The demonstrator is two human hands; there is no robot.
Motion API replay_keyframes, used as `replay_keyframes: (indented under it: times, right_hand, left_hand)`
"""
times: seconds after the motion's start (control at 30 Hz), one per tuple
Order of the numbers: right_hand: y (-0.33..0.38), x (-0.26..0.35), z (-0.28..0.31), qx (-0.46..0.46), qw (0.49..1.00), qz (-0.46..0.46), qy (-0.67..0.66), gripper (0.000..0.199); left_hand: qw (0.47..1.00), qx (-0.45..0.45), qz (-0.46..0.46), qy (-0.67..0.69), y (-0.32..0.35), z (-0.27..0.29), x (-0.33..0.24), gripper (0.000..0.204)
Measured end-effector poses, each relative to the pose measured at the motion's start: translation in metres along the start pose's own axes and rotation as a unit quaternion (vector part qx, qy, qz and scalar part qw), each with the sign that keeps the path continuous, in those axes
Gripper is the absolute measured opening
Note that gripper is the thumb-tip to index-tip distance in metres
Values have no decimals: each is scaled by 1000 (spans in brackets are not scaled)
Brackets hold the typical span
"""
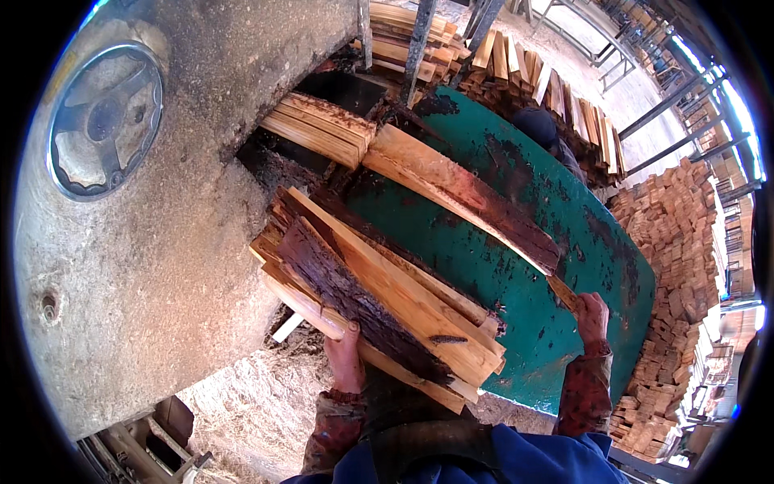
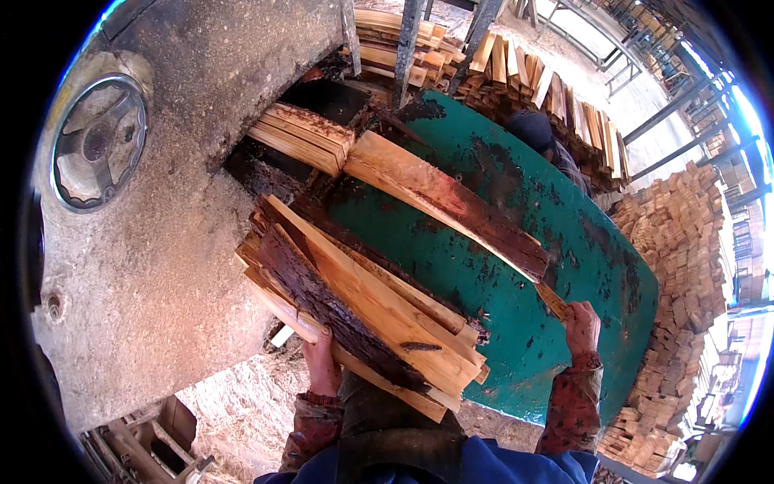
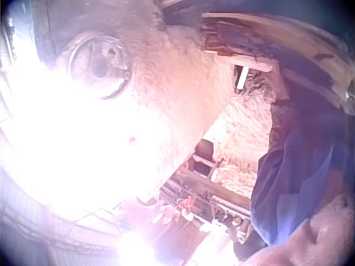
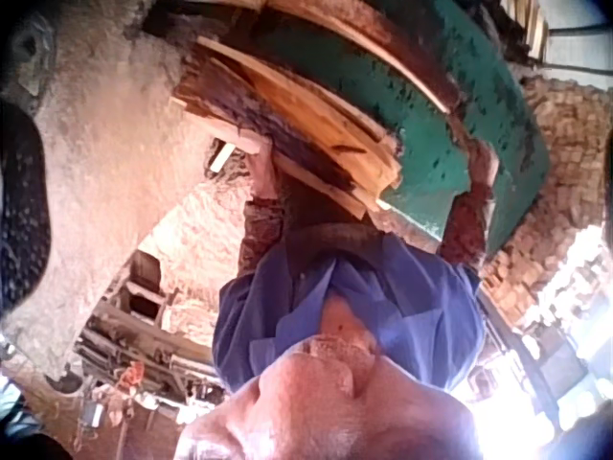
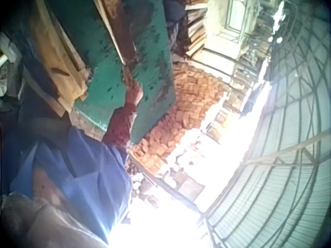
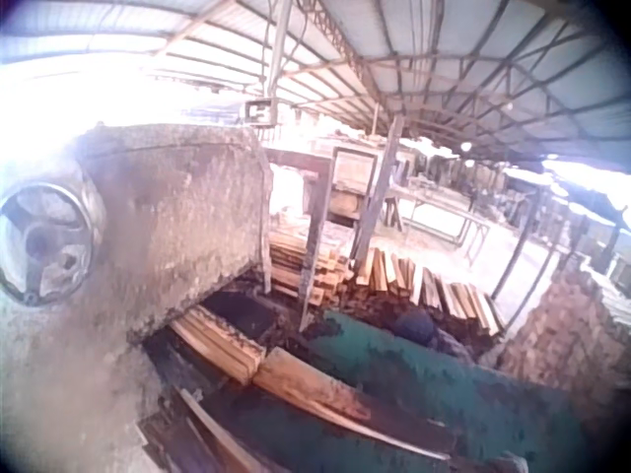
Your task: The person picks up cut wooden planks from a green worktable and stacks them on a nearby rack. The person repeats this process, moving planks one by one or in small groups, while another worker continues cutting wood in the background.
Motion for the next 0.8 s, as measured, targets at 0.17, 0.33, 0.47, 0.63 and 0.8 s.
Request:
replay_keyframes:
  times: [0.17, 0.33, 0.47, 0.63, 0.8]
  right_hand:
    - [29, -64, 11, -77, 992, -94, 40, 13]
    - [12, 34, 39, -43, 958, -131, -252, 19]
    - [-8, 157, 13, 98, 911, -23, -399, 23]
    - [-24, 286, -19, 230, 874, 189, -385, 27]
    - [-31, 320, -57, 175, 873, 390, -233, 53]
  left_hand:
    - [1000, 11, -11, 20, 6, -19, -17, 51]
    - [999, 15, -27, 7, -2, -3, 2, 45]
    - [998, 3, -43, 43, 1, -10, -3, 50]
    - [997, -7, -60, 47, 3, -7, 2, 55]
    - [996, -4, -79, 33, 4, -9, 4, 59]
Point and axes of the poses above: each hand's wrist, its own y-axis away from the middle knuckle, its own z-axis out of the back of the hand, x = y × z, the point moved 1 cm from there along -y, towards the middle knuckle
